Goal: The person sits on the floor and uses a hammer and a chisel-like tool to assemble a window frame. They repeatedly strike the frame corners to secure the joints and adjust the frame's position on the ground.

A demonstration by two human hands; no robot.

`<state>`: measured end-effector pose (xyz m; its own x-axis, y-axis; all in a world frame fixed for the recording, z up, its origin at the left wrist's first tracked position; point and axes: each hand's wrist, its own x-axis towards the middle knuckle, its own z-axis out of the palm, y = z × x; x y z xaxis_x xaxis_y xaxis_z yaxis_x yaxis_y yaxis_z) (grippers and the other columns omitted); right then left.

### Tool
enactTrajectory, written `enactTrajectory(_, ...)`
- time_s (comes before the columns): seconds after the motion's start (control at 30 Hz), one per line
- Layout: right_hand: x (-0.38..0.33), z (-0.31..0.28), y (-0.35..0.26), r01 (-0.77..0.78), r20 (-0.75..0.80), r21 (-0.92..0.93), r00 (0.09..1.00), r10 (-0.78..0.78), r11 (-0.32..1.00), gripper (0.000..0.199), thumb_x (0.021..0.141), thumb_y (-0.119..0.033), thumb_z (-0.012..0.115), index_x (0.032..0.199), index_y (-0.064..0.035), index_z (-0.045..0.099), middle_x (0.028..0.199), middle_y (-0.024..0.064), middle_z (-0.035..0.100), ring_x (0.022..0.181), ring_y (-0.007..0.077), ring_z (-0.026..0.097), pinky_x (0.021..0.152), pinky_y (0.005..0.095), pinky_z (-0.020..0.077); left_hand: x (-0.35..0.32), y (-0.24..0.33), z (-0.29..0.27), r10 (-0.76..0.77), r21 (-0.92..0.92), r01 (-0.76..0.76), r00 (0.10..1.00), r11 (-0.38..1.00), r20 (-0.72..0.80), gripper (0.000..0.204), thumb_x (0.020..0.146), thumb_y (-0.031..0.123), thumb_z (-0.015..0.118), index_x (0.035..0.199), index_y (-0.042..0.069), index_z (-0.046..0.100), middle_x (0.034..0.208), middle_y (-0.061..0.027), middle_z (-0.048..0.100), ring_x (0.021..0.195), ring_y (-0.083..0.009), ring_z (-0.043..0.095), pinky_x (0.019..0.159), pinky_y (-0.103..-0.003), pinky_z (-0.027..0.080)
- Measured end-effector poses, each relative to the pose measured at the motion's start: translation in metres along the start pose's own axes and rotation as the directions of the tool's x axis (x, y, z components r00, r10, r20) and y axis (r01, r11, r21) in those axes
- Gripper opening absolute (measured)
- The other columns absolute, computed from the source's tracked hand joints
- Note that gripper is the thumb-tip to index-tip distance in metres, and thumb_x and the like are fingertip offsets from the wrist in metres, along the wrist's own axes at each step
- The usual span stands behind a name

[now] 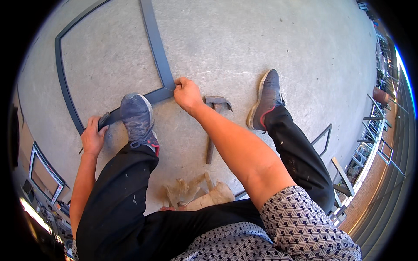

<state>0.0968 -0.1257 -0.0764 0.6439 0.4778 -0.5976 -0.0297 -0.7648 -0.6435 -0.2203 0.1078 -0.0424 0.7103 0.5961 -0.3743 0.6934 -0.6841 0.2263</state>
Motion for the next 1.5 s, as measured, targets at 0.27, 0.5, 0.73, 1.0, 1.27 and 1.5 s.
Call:
enactTrajectory(0.27,0.008,0.011,0.008,0.059,0.005,0.064,0.998,-0.059,0.996,0.035,0.097,-0.014,0.052,0.123,-0.0004,0.072,0.116,0.0273,0.073,0.114,0.0417,0.069,0.101,0.0439,0.0528,0.006,-0.005,0.002,-0.035,0.029,0.036,0.999,0.999,-0.030,0.040,0.087,0.023,0.080,0.120,0.011,0.063,0.125,-0.0082,0.065,0.099,-0.0400,0.070,0.084,-0.047,0.056)
enactTrajectory(0.5,0.000,0.007,0.002,0.075,0.006,0.019,0.997,-0.075,0.997,0.036,0.096,-0.014,0.052,0.123,-0.0005,0.072,0.118,0.0266,0.072,0.115,0.0425,0.068,0.101,0.0451,0.0526,0.006,-0.004,0.005,-0.033,0.012,0.034,0.998,0.999,-0.047,0.040,0.086,0.026,0.081,0.118,0.011,0.062,0.123,-0.0084,0.065,0.098,-0.0400,0.070,0.083,-0.047,0.056)
enactTrajectory(0.73,-0.007,0.003,-0.013,0.065,0.028,-0.041,0.998,-0.064,0.997,0.036,0.095,-0.015,0.054,0.123,0.0012,0.071,0.116,0.0266,0.073,0.112,0.0434,0.069,0.100,0.0455,0.0530,0.006,-0.002,0.008,-0.051,0.036,0.052,0.998,0.998,-0.035,0.038,0.087,0.026,0.080,0.117,0.011,0.062,0.120,-0.0091,0.064,0.096,-0.0403,0.069,0.081,-0.048,0.056)
enactTrajectory(1.0,-0.086,-0.022,0.016,0.042,-0.163,-0.115,0.985,-0.061,0.992,0.038,0.094,-0.025,0.065,0.122,0.0013,0.060,0.113,0.0227,0.067,0.108,0.0401,0.064,0.094,0.0469,0.0520,0.004,-0.001,0.013,-0.056,0.052,0.059,0.997,0.997,-0.056,0.039,0.088,0.029,0.080,0.118,0.011,0.062,0.124,-0.0083,0.062,0.096,-0.0402,0.070,0.080,-0.050,0.056)
enactTrajectory(1.27,-0.161,-0.033,0.110,-0.322,-0.247,-0.342,0.937,0.246,0.883,0.047,0.090,-0.035,0.073,0.115,-0.0001,0.053,0.106,0.0244,0.063,0.101,0.0445,0.063,0.087,0.0527,0.0513,0.004,0.003,0.011,-0.074,0.073,0.077,0.996,0.994,-0.041,0.042,0.088,0.031,0.080,0.120,0.010,0.062,0.127,-0.0092,0.061,0.097,-0.0408,0.070,0.081,-0.050,0.056)
enactTrajectory(1.5,-0.147,-0.034,0.135,-0.335,-0.135,-0.377,0.942,0.307,0.863,0.042,0.090,-0.032,0.072,0.110,-0.0014,0.051,0.094,0.0218,0.064,0.092,0.0437,0.065,0.083,0.0523,0.0532,0.003,0.010,0.010,-0.103,0.099,0.104,0.995,0.990,-0.016,0.043,0.090,0.031,0.078,0.123,0.010,0.061,0.129,-0.0094,0.060,0.098,-0.0413,0.070,0.082,-0.051,0.057)
